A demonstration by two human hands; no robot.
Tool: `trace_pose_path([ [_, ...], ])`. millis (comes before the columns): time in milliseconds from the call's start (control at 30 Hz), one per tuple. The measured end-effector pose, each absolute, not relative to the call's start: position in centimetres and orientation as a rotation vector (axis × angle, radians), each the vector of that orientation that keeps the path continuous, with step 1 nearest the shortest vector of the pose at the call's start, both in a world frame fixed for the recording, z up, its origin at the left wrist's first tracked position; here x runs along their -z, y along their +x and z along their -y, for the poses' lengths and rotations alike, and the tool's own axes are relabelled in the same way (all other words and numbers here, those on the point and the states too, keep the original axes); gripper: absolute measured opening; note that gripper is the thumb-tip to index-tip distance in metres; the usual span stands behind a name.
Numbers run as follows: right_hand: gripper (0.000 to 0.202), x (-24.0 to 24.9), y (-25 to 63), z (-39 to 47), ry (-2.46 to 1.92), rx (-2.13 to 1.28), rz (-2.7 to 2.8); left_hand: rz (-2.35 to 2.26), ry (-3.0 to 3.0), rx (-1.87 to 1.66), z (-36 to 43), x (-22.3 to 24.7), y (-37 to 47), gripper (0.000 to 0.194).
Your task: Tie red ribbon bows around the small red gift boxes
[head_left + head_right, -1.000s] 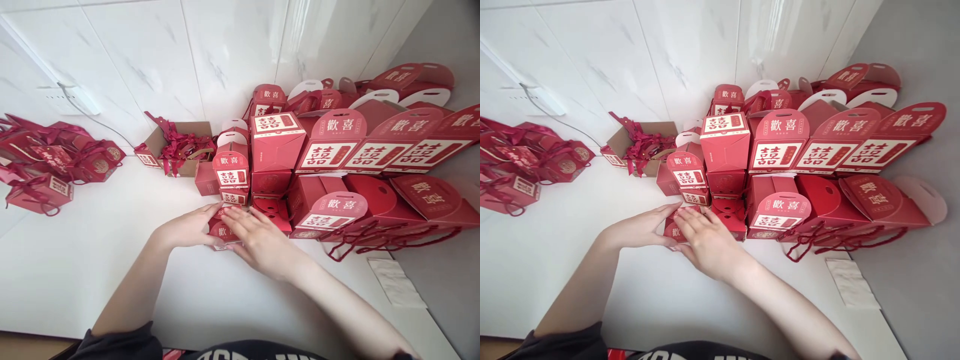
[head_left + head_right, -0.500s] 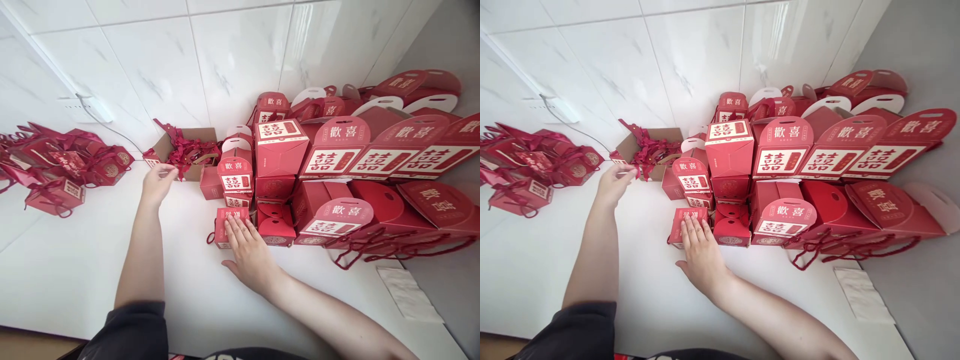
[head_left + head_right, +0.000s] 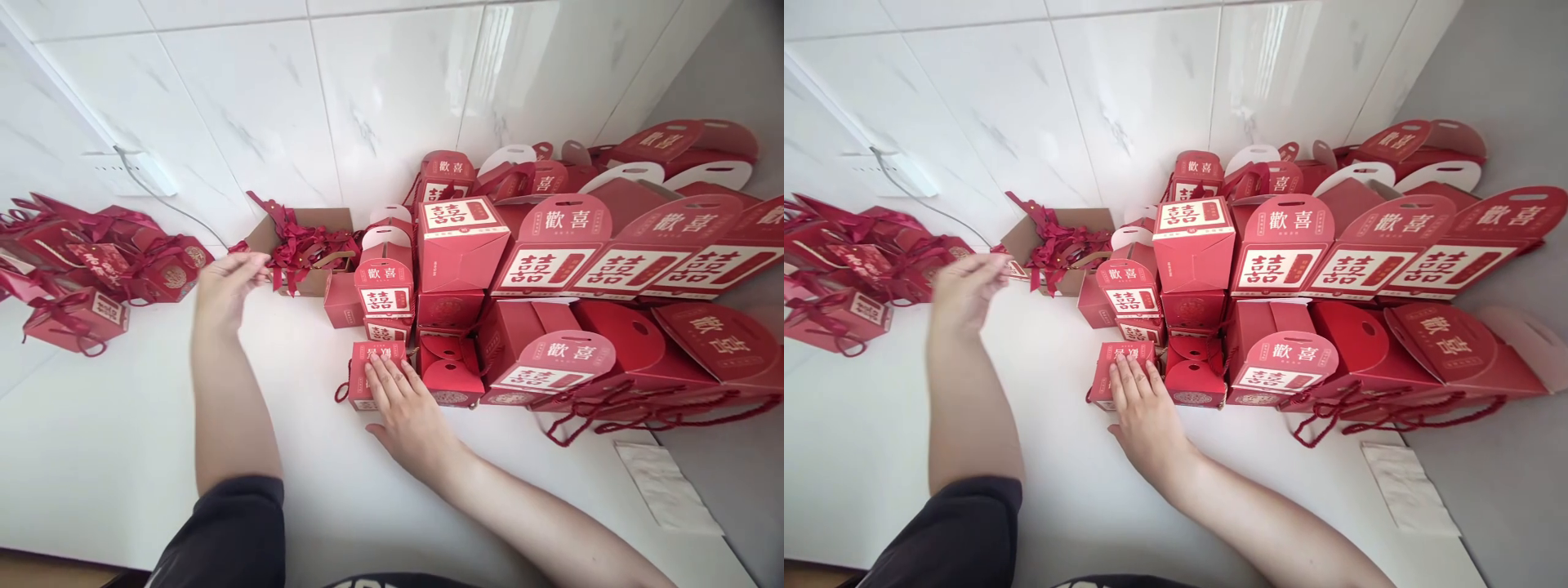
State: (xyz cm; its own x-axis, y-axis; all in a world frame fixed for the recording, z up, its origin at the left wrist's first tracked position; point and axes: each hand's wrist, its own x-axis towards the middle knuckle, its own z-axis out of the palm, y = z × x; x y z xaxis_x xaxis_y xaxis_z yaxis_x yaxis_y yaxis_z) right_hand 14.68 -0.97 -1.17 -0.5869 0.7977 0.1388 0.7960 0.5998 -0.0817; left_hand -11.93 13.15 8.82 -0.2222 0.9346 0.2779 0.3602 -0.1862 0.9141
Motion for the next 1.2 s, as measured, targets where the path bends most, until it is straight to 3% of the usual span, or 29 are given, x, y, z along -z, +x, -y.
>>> trace_pose_path([
  [133, 0.083, 1.0, 14.7, 1.0, -1.34, -0.014, 2.671, -1.445, 1.493, -1.75, -12.0, -10.3, -12.8, 0.025],
  [433, 0.081, 1.2, 14.8, 0.9, -1.337, -0.044, 2.66, -1.595, 1.016, -1.427, -18.7, -1.9, -12.2, 0.023],
  [533, 0.08, 1.1, 14.8, 0.7, -1.332, -0.063, 2.656, -1.578, 1.02, -1.501, -18.4, -2.6, -12.3, 0.022],
  [667, 0.08, 1.1, 14.8, 0.7, -1.331, -0.067, 2.654, -1.493, 1.194, -1.512, -14.1, -7.3, -12.8, 0.023],
  [800, 0.074, 0.1, 15.4, 0.7, -1.282, -0.155, 2.627, -1.271, 1.8, -1.049, -7.4, -13.2, -11.6, 0.026],
  [900, 0.066, -1.6, 16.5, 0.7, -1.157, -0.317, 2.484, -0.809, 2.092, -0.175, -3.5, -16.0, -8.2, 0.025],
  [967, 0.066, -2.8, 17.2, 0.7, -1.07, -0.461, 2.32, -0.573, 2.121, 0.085, -1.9, -16.6, -5.0, 0.035],
  [1033, 0.061, -3.7, 17.8, 0.8, -0.947, -0.546, 2.199, -0.524, 2.213, 0.136, -0.8, -16.4, -2.1, 0.035],
  [1200, 0.026, -4.8, 19.0, 1.1, -0.733, -0.573, 2.088, -0.523, 2.253, -0.052, -0.2, -15.2, 0.2, 0.021],
])
